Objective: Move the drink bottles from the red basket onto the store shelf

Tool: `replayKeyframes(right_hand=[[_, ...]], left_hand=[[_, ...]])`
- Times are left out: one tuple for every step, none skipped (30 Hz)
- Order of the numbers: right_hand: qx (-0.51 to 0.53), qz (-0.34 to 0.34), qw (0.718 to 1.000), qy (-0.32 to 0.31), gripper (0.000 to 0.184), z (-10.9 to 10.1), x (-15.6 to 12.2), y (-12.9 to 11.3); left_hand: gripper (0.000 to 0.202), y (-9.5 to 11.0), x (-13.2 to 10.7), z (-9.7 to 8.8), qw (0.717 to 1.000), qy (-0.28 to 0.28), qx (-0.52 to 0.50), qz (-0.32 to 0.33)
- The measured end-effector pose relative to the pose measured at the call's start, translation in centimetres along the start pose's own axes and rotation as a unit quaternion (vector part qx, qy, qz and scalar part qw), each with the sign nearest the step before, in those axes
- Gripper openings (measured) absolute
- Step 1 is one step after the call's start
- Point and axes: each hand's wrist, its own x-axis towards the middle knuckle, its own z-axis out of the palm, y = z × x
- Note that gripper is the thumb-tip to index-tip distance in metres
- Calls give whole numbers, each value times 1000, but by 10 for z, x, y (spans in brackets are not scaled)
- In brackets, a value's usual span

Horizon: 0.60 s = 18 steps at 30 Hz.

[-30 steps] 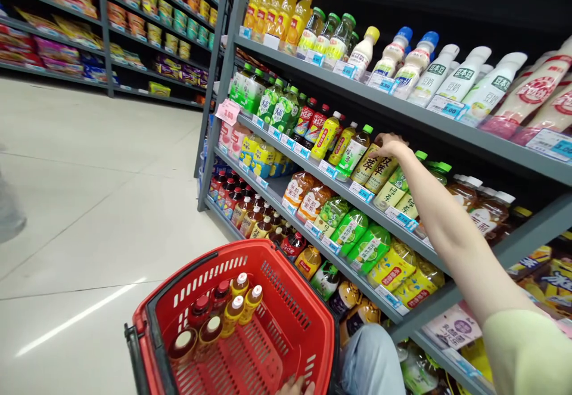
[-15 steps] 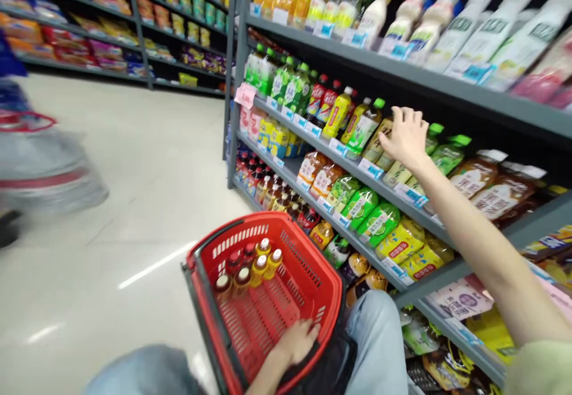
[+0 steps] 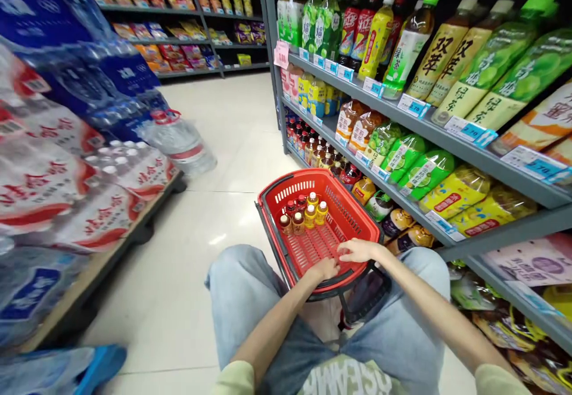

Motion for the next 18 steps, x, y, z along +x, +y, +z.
replayKeyframes(right_hand=[[6, 13, 1000, 18, 38, 14, 8, 3], [7, 29, 999, 34, 38, 26, 13, 4], [4, 43, 998, 47, 38, 36, 16, 4], [2, 55, 997, 58, 38, 44, 18, 4], [0, 62, 996, 67, 37, 50, 19, 3], [-1, 61, 995, 74, 37, 54, 19, 3], [-1, 55, 995, 79, 38, 57, 20, 2], [0, 46, 996, 83, 39, 59, 20, 2], [1, 37, 996, 85, 40, 59, 21, 2], [1, 31, 996, 86, 40, 59, 22, 2], [1, 27, 996, 86, 39, 59, 24, 3], [2, 25, 996, 87, 39, 58, 25, 3], [2, 23, 996, 87, 39, 58, 27, 3], [4, 22, 996, 87, 39, 58, 29, 3], [6, 22, 996, 87, 40, 58, 31, 4], [9, 22, 996, 85, 40, 58, 33, 4], [12, 22, 996, 84, 40, 59, 35, 4], [15, 23, 996, 82, 40, 60, 36, 4]], left_hand=[[37, 1, -1, 0, 1000, -15, 6, -9], [37, 2, -2, 1, 999, -28, 13, -19], [37, 4, -3, 1, 999, -38, 22, -25], [37, 7, -4, 2, 998, -46, 30, -28], [37, 9, -4, 2, 997, -54, 39, -30], [37, 10, -6, 1, 997, -61, 49, -29], [37, 10, -7, 0, 996, -67, 60, -26], [37, 8, -10, -4, 994, -74, 72, -22], [36, 4, -13, -9, 993, -80, 86, -19], [35, -3, -16, -16, 991, -85, 101, -17], [35, -13, -20, -26, 989, -87, 117, -18], [36, -24, -24, -39, 987, -88, 134, -26], [35, -38, -27, -53, 984, -81, 152, -41], [34, -52, -29, -69, 982, -70, 168, -57], [34, -66, -30, -85, 979, -53, 183, -76], [37, -80, -29, -101, 975, -33, 197, -100], [40, -93, -26, -116, 970, -10, 208, -126], [42, -104, -23, -129, 964, 10, 215, -156]])
